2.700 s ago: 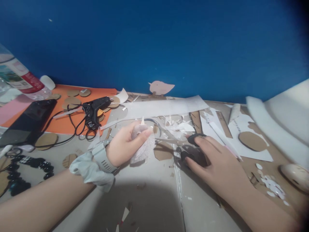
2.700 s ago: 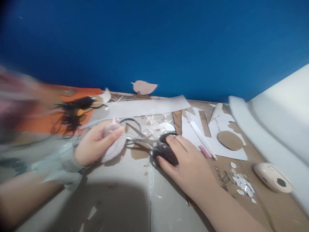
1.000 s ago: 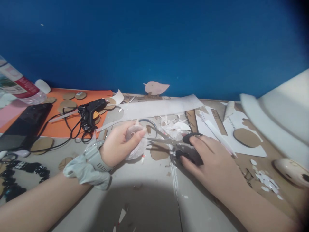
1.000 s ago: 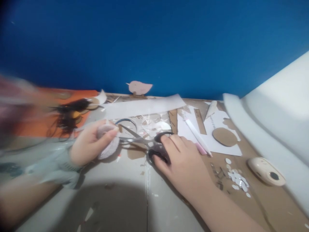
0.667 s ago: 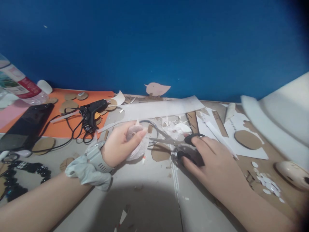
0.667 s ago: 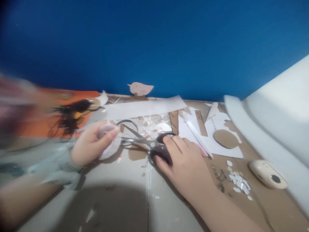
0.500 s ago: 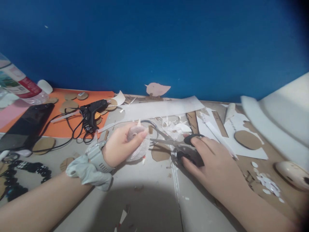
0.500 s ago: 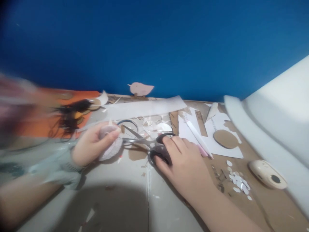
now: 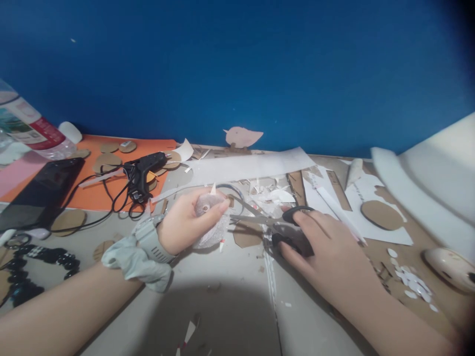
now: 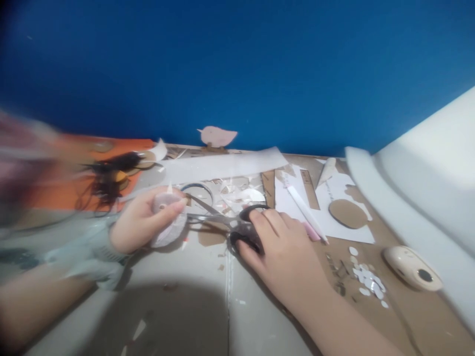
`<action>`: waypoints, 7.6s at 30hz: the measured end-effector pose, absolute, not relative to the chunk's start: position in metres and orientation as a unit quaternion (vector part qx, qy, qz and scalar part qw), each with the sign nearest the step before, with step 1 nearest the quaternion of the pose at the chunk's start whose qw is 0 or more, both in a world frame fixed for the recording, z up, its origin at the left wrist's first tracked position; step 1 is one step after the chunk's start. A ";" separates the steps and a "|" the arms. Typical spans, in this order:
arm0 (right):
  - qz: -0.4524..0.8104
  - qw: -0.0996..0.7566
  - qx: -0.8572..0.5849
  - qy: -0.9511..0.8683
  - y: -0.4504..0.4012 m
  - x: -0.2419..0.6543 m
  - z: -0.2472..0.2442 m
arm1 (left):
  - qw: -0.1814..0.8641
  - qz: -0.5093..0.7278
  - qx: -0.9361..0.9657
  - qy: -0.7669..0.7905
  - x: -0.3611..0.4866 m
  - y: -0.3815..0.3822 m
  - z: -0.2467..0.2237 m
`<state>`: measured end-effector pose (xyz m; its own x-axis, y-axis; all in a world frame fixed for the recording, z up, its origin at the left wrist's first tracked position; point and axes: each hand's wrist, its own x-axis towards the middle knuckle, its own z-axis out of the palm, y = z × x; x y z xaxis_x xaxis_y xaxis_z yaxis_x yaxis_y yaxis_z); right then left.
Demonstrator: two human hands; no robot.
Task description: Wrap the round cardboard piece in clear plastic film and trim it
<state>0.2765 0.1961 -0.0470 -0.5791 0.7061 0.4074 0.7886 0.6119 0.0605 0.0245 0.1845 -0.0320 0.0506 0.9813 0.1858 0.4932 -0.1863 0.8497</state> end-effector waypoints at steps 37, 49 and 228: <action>-0.095 0.195 -0.419 -0.882 0.200 0.280 -0.048 | 0.334 0.448 0.622 0.548 0.022 0.185 -0.035; -0.092 0.202 -0.427 -0.877 0.200 0.280 -0.050 | 0.317 0.464 0.600 0.570 0.023 0.186 -0.035; -0.075 0.216 -0.408 -0.884 0.200 0.275 -0.041 | 0.423 0.432 0.591 0.534 0.021 0.184 -0.035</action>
